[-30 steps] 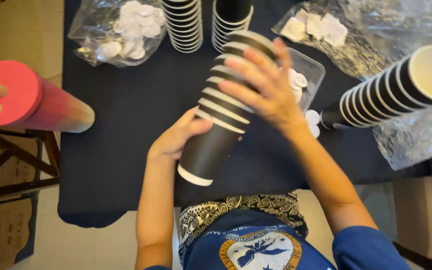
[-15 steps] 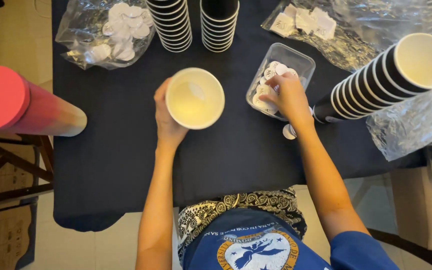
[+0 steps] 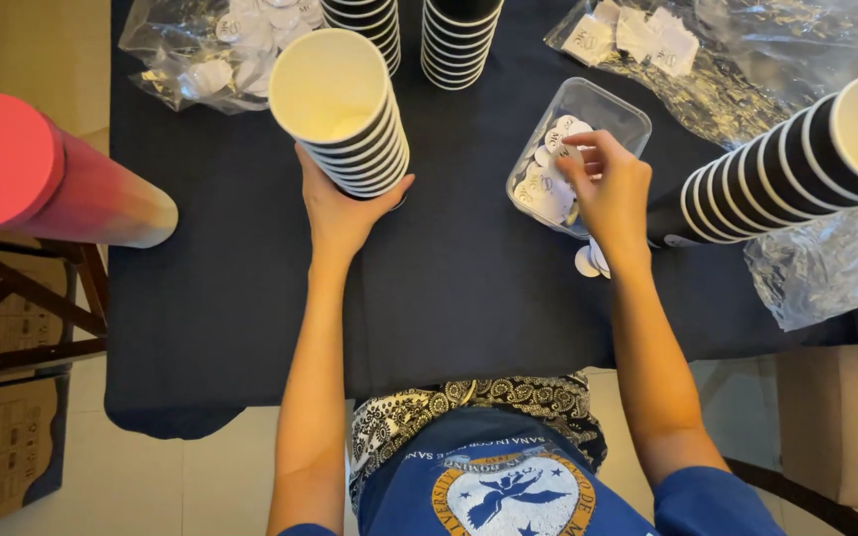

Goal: Applying circular stickers to the side of paper cups

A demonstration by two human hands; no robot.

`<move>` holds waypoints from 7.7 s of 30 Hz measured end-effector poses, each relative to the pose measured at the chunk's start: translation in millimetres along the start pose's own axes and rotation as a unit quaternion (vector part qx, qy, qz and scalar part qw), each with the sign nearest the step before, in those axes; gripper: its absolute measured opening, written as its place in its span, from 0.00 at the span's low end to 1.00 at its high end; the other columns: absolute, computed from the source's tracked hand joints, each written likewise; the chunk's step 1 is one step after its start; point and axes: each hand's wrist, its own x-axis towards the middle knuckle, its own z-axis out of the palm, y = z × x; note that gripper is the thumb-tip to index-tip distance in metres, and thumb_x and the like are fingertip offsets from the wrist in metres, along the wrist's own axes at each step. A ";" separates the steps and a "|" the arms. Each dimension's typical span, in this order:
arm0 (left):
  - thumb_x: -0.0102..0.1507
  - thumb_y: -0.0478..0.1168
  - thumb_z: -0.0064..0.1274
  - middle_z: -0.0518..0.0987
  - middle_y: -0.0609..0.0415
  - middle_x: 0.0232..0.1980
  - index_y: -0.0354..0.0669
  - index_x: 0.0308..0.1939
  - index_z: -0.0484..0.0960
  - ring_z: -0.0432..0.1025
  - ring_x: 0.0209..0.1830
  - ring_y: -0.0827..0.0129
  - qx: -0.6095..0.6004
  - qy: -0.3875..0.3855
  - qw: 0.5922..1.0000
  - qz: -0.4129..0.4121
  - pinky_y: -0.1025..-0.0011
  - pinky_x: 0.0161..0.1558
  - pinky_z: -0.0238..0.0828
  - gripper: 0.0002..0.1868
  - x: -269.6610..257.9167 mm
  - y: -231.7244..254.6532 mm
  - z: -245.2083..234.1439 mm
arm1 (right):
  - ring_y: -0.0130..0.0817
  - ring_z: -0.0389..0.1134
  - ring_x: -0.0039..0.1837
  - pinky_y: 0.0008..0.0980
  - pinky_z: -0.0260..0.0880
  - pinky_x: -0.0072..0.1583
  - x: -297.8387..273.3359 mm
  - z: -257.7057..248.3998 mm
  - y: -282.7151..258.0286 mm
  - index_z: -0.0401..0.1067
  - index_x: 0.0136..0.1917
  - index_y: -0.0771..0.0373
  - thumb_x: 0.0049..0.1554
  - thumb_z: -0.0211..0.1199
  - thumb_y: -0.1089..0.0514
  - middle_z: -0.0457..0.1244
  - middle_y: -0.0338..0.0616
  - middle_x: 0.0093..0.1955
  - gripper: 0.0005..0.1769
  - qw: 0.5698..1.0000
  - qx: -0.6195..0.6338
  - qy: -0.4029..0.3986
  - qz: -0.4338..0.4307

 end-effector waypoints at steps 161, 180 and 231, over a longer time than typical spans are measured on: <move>0.61 0.24 0.69 0.91 0.50 0.45 0.39 0.45 0.91 0.88 0.41 0.61 -0.163 -0.053 0.985 -0.035 0.69 0.42 0.92 0.11 -149.3 138.4 51.6 | 0.28 0.79 0.44 0.29 0.83 0.53 -145.1 -24.9 -86.7 0.84 0.53 0.66 0.50 0.80 0.73 0.75 0.47 0.44 0.17 0.924 0.353 -0.015 0.146; 0.67 0.29 0.63 0.88 0.45 0.42 0.32 0.50 0.88 0.83 0.45 0.66 -0.333 -0.089 0.910 -0.229 0.67 0.49 0.86 0.08 -163.0 110.8 49.9 | 0.57 0.79 0.52 0.45 0.82 0.54 -150.8 2.8 -89.8 0.83 0.37 0.70 0.51 0.81 0.71 0.75 0.62 0.46 0.06 0.930 0.302 0.137 -0.159; 0.66 0.32 0.67 0.86 0.52 0.36 0.40 0.42 0.89 0.86 0.37 0.62 -0.144 -0.138 0.979 -0.050 0.64 0.45 0.86 0.03 -140.8 141.6 49.5 | 0.53 0.79 0.51 0.40 0.81 0.50 -170.6 20.1 -72.7 0.81 0.45 0.75 0.56 0.73 0.72 0.73 0.68 0.45 0.03 0.821 0.551 0.081 0.121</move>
